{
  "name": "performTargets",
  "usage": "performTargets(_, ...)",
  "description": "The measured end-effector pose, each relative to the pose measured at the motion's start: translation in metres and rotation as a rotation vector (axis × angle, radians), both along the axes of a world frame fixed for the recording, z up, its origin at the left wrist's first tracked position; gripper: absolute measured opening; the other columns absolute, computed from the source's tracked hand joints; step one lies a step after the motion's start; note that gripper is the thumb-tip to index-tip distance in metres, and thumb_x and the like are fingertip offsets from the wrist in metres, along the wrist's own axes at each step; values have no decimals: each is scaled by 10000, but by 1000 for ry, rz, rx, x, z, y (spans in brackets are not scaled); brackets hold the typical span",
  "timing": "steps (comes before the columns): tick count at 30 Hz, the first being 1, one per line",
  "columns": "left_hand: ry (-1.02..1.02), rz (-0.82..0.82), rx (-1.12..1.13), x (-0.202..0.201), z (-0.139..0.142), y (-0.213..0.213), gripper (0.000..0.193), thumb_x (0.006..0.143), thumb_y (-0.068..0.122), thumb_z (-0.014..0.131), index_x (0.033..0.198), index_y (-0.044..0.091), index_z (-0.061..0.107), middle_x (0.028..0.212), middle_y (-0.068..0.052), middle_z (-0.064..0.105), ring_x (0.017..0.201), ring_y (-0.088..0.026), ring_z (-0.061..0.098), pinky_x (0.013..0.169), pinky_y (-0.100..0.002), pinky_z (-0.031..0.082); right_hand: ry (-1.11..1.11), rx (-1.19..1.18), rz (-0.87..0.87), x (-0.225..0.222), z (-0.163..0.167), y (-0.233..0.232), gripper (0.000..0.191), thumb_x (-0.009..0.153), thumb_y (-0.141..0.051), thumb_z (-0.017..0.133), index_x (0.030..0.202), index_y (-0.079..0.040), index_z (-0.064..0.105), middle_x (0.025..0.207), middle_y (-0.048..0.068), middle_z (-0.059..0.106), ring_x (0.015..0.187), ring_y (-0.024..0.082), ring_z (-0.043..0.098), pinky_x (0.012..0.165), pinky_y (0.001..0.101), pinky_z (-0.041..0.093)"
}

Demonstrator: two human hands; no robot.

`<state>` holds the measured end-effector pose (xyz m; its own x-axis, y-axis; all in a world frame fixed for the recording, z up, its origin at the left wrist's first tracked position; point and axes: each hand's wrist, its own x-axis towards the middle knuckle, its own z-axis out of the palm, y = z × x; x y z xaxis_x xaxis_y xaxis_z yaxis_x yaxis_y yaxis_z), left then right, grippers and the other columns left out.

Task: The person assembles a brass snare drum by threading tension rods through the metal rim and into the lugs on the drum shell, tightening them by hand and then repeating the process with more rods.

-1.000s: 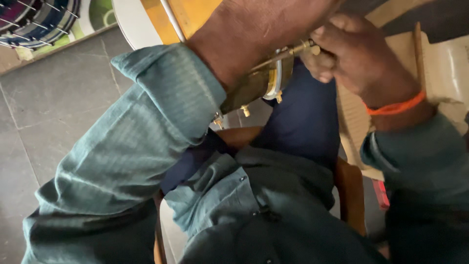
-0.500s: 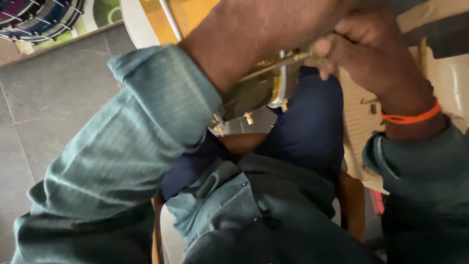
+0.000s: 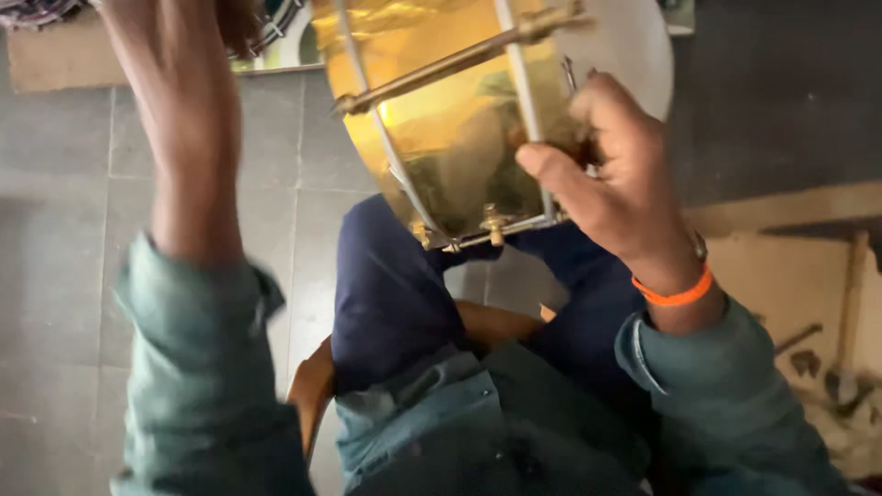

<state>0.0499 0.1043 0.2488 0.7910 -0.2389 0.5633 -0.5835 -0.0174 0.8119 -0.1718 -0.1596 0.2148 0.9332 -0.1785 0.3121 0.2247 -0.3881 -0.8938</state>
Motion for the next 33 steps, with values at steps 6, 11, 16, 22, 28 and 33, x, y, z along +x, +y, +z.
performTargets(6, 391, -474, 108, -61, -81, 6, 399, 1166, 420, 610, 1113, 27, 566, 923, -1, 579, 798, -78, 591, 702, -262, 520, -117, 311, -9, 43, -3, 1, 188, 1115, -96, 713, 1054, -51, 541, 913, 26, 645, 770, 39, 570, 727, 200, 489)
performTargets(11, 306, -429, 191, -56, -52, -40, 217, 1053, 205, 687, 1023, 5, 610, 805, 14, 568, 748, -53, 506, 641, -245, 434, -154, 479, -86, 45, 7, -6, 172, 1031, -119, 730, 1098, -64, 581, 1000, 25, 685, 822, 48, 612, 795, 207, 537)
performTargets(16, 386, -547, 15, -56, -27, -78, 212, 1034, 213, 632, 984, 7, 621, 831, 38, 632, 769, -30, 555, 695, -232, 473, -134, 499, -123, 45, 8, -27, 176, 1084, -140, 750, 1045, -46, 606, 889, 16, 671, 697, 33, 561, 661, 188, 475)
performTargets(22, 376, -480, 63, -52, -49, -80, 241, 1092, 234, 644, 1016, 5, 635, 844, 12, 636, 777, -48, 556, 710, -250, 476, -118, 503, -122, 50, 8, -31, 186, 1093, -164, 744, 1095, -22, 623, 914, 6, 672, 704, 19, 539, 663, 174, 449)
performTargets(28, 382, -527, -23, -56, -49, -84, 221, 1110, 222, 636, 1079, 3, 624, 883, 5, 658, 786, -44, 586, 724, -235, 493, -133, 450, -96, 50, 13, -29, 206, 1075, -194, 722, 1168, -50, 607, 1041, -4, 683, 840, 29, 599, 805, 193, 513)
performTargets(33, 355, -490, 14, -54, -52, -80, 223, 1105, 227, 628, 1044, 13, 613, 815, 22, 592, 748, -45, 520, 682, -237, 447, -136, 449, -87, 51, 5, -31, 218, 1137, -180, 749, 1080, -45, 588, 913, 8, 635, 719, 43, 513, 695, 202, 448)
